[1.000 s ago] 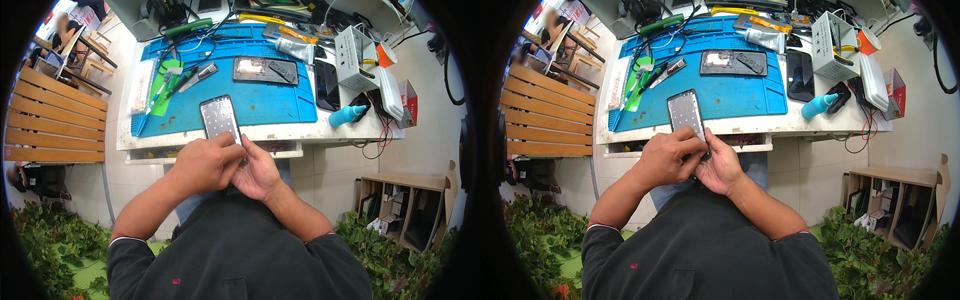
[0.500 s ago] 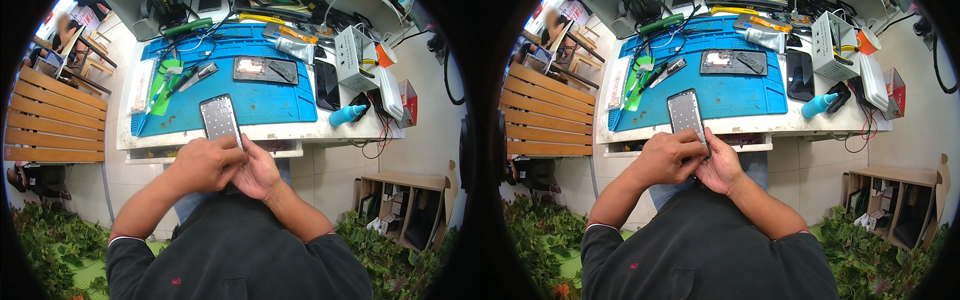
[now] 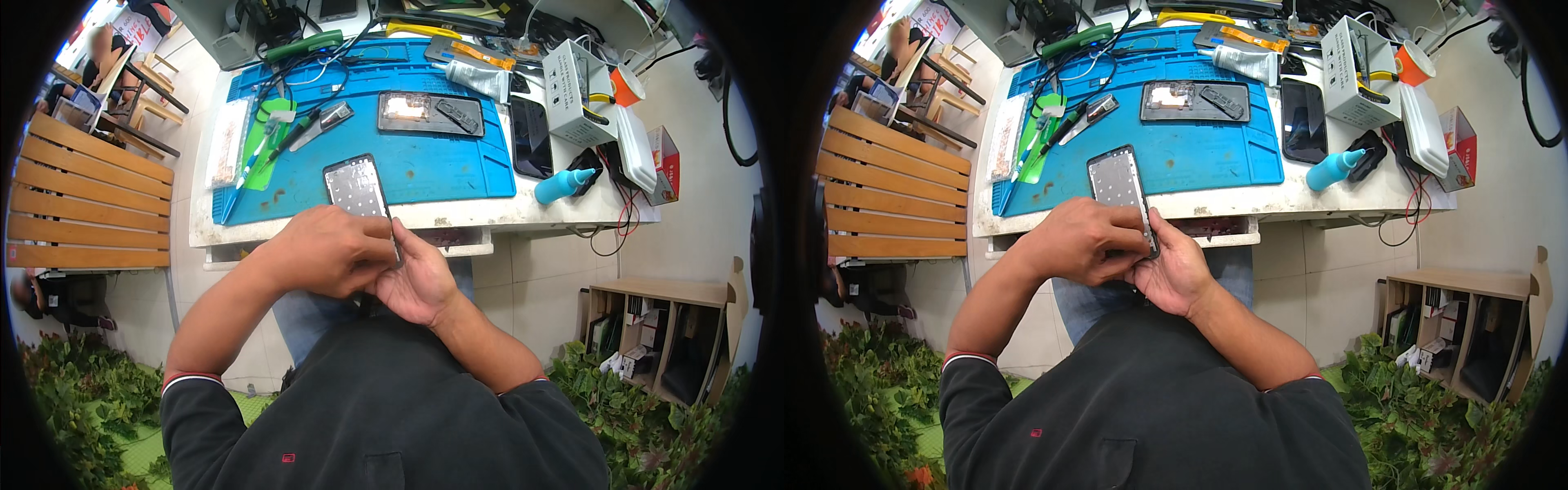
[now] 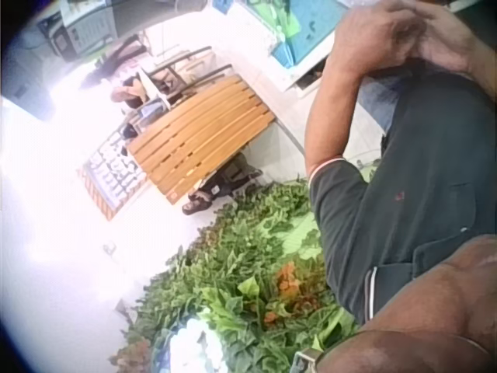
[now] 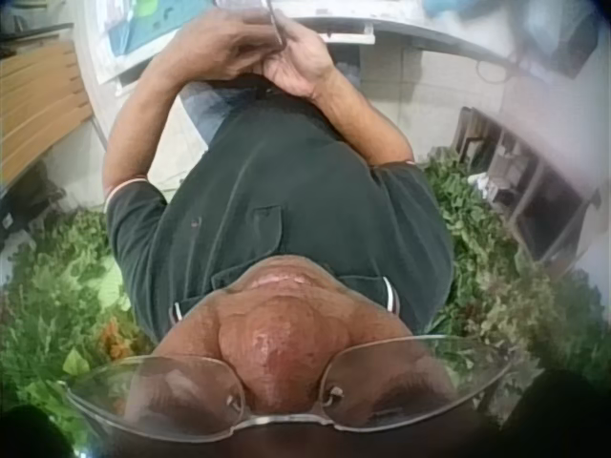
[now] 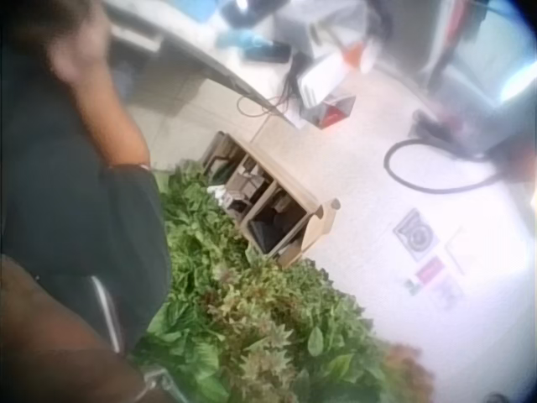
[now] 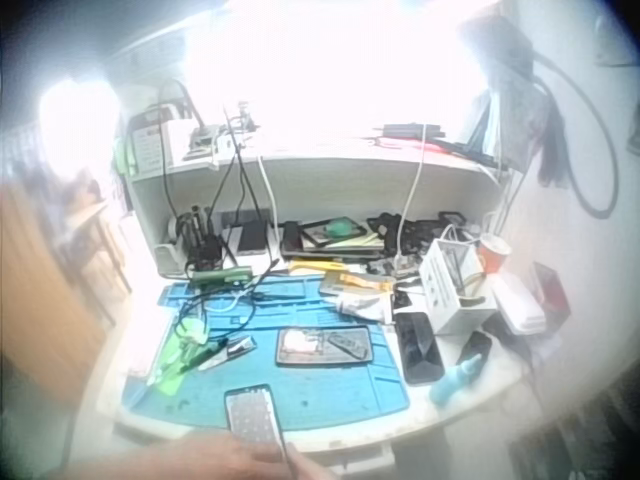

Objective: The person removes an old screen from a mobile device using a small tool, cleans the frame, and prepares to install a new replacement screen assembly.

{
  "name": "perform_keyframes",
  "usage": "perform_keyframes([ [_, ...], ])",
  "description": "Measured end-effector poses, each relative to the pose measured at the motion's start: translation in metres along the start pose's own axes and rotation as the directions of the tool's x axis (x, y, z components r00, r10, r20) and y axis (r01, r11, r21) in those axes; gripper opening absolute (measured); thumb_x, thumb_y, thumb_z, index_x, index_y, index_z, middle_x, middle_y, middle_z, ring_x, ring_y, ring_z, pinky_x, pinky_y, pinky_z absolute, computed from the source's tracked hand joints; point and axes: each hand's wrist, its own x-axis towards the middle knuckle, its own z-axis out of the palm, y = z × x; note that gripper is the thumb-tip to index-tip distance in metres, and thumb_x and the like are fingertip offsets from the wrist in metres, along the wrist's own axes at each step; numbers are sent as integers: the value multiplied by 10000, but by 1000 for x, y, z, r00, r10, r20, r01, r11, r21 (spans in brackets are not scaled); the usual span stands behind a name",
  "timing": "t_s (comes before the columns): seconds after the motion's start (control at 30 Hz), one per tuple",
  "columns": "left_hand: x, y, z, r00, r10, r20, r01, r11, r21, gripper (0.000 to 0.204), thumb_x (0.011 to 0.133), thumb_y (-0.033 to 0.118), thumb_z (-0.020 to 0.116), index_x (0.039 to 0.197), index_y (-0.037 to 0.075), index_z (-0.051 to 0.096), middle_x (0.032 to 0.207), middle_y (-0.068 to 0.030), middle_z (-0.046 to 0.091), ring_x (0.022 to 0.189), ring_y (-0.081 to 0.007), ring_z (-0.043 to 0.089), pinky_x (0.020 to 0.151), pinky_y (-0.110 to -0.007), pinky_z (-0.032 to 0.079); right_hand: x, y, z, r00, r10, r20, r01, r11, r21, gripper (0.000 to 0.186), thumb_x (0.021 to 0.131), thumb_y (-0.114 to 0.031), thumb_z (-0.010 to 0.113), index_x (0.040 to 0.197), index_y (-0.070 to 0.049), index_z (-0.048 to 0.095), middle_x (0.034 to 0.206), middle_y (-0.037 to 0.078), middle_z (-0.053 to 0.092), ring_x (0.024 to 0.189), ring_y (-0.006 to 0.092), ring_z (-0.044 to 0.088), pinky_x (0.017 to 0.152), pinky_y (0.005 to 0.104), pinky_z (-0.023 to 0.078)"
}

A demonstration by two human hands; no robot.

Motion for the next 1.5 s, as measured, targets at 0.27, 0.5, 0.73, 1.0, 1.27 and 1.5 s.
perform_keyframes([
  [0.27, -4, 3, -5, 971, -206, -119, 196, 976, -92, 115, 814, 102, 796, 920, 139, 771, 909, -29, 705, 713, -272, 715, 614, -378, 554, -3, -7, 12, 998, 5, 57, -2, 999, -47, 674, 1168, -556, 230, 1575, -50, 413, 1464, 176, 581, 1371, 330, 582, 1125, 562, 504],
  [0.5, -4, 22, 7, 887, -387, -251, 278, 883, -379, 133, 905, 60, 762, 1035, 84, 744, 925, -89, 700, 707, -246, 717, 633, -360, 551, 0, -7, 5, 999, 30, 22, -31, 999, 44, 780, 1144, -632, 206, 1535, -7, 461, 1421, 183, 614, 1291, 355, 629, 1092, 570, 526],
  [0.73, -27, 14, -22, 852, -472, -227, 162, 649, -744, 124, 981, -33, 704, 1103, -11, 690, 938, -115, 783, 733, -112, 725, 670, -256, 556, 3, -11, -5, 983, 66, 172, -66, 998, -7, 806, 1142, -625, 172, 1571, 18, 400, 1414, 270, 597, 1208, 445, 656, 1081, 592, 531],
  [1.0, -27, 26, -30, 890, -453, 54, 433, 800, -416, 223, 955, 67, 735, 1145, 42, 622, 864, -129, 763, 748, -331, 740, 675, -403, 559, 4, -10, -6, 979, 55, 196, -66, 997, 50, 787, 1147, -614, 185, 1567, 12, 411, 1406, 244, 602, 1232, 400, 638, 1079, 596, 525],
  [1.27, -13, 43, 8, 905, -337, -260, 334, 941, -57, 194, 863, 61, 798, 1045, 125, 782, 960, -56, 698, 786, -287, 730, 686, -377, 572, -1, -10, 8, 998, 37, 57, -38, 999, 11, 784, 1141, -640, 227, 1593, -22, 398, 1484, 173, 563, 1315, 317, 601, 1135, 548, 501],
  [1.5, -14, 47, 27, 896, -249, -368, 282, 959, 37, 150, 828, 82, 771, 968, 132, 753, 939, -30, 651, 794, -260, 718, 652, -396, 562, -4, -10, 10, 999, 30, 18, -30, 1000, 1, 831, 1124, -682, 253, 1608, -20, 385, 1516, 153, 541, 1391, 287, 555, 1204, 459, 453],
])
